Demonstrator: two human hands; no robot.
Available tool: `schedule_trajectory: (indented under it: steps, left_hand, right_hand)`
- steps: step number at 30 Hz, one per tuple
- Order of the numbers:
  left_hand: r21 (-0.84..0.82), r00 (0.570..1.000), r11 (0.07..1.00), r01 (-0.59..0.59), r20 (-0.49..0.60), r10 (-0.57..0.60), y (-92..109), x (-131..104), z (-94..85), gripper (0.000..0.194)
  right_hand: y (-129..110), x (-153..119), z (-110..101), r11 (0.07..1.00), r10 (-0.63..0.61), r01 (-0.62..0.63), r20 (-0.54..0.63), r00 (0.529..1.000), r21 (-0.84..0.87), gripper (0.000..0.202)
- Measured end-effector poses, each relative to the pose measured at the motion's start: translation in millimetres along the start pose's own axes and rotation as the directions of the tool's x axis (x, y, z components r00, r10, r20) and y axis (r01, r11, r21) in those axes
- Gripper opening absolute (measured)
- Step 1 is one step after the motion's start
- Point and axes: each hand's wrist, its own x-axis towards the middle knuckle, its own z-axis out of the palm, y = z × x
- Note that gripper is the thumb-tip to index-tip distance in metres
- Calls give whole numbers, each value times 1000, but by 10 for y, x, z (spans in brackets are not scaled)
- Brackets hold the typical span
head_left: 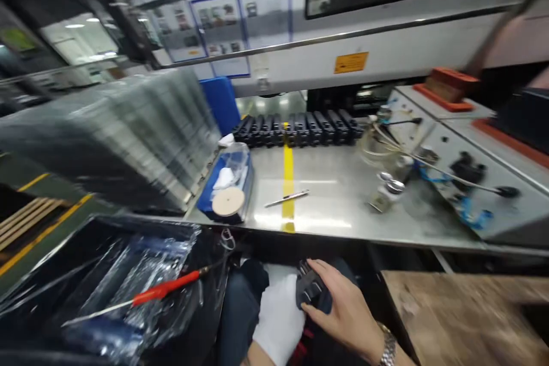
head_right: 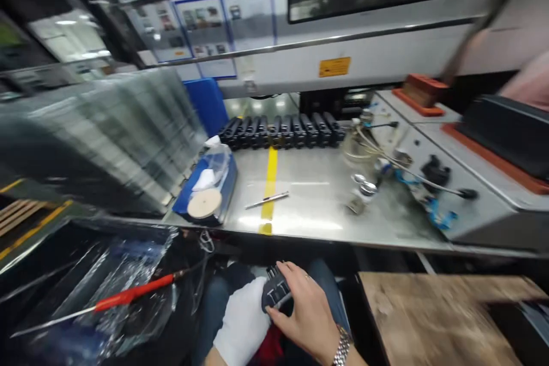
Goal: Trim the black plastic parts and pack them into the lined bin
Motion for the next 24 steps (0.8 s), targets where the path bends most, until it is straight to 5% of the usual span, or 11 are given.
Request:
schedule_trajectory:
  steps: [3,5,9,12,16,21,24]
  left_hand:
    - [-312,992,944,107,-31,-123,-311,-177,-254,36]
    - [-559,980,818,135,-45,-193,-449,-338,-434,42]
    - [-738,956,660,140,-73,-284,-441,-594,-698,45]
    - [-805,965,590,56,-108,-239,-394,-665,-766,47]
    - [-860,960,510,-26,-164,-227,-493,-655,-708,45]
    - [-1000,955,-22,15,21,-297,-672,-496,-523,46]
    - [-992,964,-114,-47,-15,-265,-643,-380,-447,43]
  right_hand:
    - [110,601,111,995,-98,100,123,988,-8,37]
    - [267,1094,197,995,-77,87,161,984,-56,27]
    - [499,1903,419,988,-9,43,221,975,-146,25]
    - [572,2142,523,984,40,10,276,960,-177,27]
    - [641,1983,406,984,113,-65,294,949,-168,35]
    - [431,1157,-28,997,71,-73,259,963,-1,66]
    - [66,653,-289,992,-9,-19,228,974,123,57]
